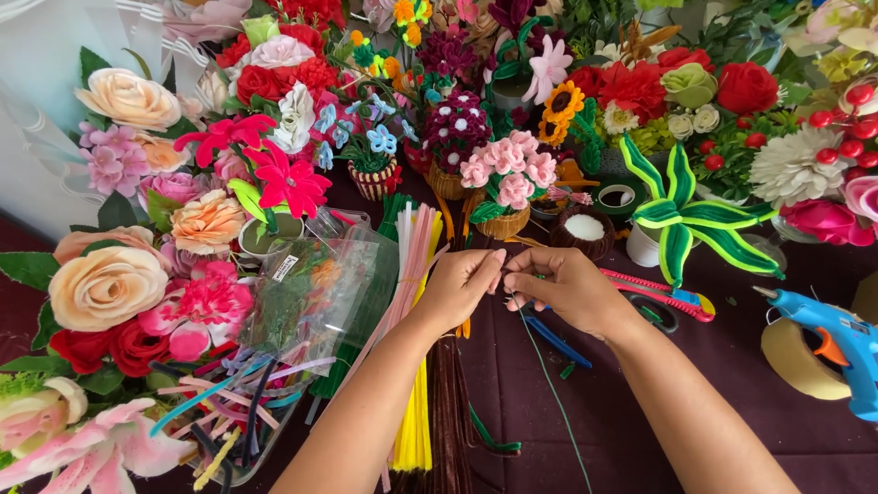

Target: Wrapping a wire stem with green floral tape and arranging handmade flowers made from pipe cleaners.

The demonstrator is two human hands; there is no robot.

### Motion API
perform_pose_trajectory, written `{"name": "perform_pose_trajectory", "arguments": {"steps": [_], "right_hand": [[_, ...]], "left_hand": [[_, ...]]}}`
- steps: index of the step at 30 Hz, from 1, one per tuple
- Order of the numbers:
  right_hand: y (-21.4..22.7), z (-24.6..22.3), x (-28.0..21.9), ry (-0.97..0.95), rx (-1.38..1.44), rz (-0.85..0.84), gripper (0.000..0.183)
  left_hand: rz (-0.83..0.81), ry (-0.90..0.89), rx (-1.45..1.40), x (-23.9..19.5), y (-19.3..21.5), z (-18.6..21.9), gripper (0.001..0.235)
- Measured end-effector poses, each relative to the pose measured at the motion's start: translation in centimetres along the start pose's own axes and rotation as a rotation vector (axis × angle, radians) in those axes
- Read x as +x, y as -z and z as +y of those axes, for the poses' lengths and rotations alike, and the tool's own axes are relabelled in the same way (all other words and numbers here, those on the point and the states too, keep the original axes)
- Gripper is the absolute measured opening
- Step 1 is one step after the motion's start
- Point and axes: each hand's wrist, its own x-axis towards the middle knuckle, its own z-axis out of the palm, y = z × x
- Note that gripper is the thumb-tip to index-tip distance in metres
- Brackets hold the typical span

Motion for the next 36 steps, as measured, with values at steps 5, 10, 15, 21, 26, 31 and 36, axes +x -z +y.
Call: {"name": "perform_pose_trajectory", "arguments": {"steps": [5,10,15,21,26,31,36], "right_hand": [[0.4,0.9,0.2,-0.012,0.042,-0.010,0.014],[1.3,1.2,0.4,-0.030,0.092,-0.084,0.016],[2.0,1.4,0.4,-0.029,0.079,-0.131,0.017],[1.7,0.0,-0.1,-0.051,-0.014,-0.111,0.013],[0.7,-1.7,-1.4,-0.033,-0.340,0.015,0.015],[-0.8,-4.2,-3.9,-0.080,-0.406,0.094,0.023],[-1.7,-7.1,-5.0,-0.062,-0.312,0.112,0.022]], "left_hand": [[-0.014,0.028,-0.023,-0.1,0.0,0.5,0.045],[-0.112,-0.023,0.072,-0.3,0.8,3.1,0.032],[-0.127,-0.116,0.161,-0.3,0.5,2.7,0.032],[-0.151,-0.156,0.181,-0.3,0.4,2.0,0.031],[-0.136,-0.135,0.173,-0.3,0.3,1.1,0.034],[-0.103,-0.102,0.188,-0.2,1.1,2.6,0.037],[-0.076,-0.139,0.284,0.1,2.5,6.9,0.040]]}}
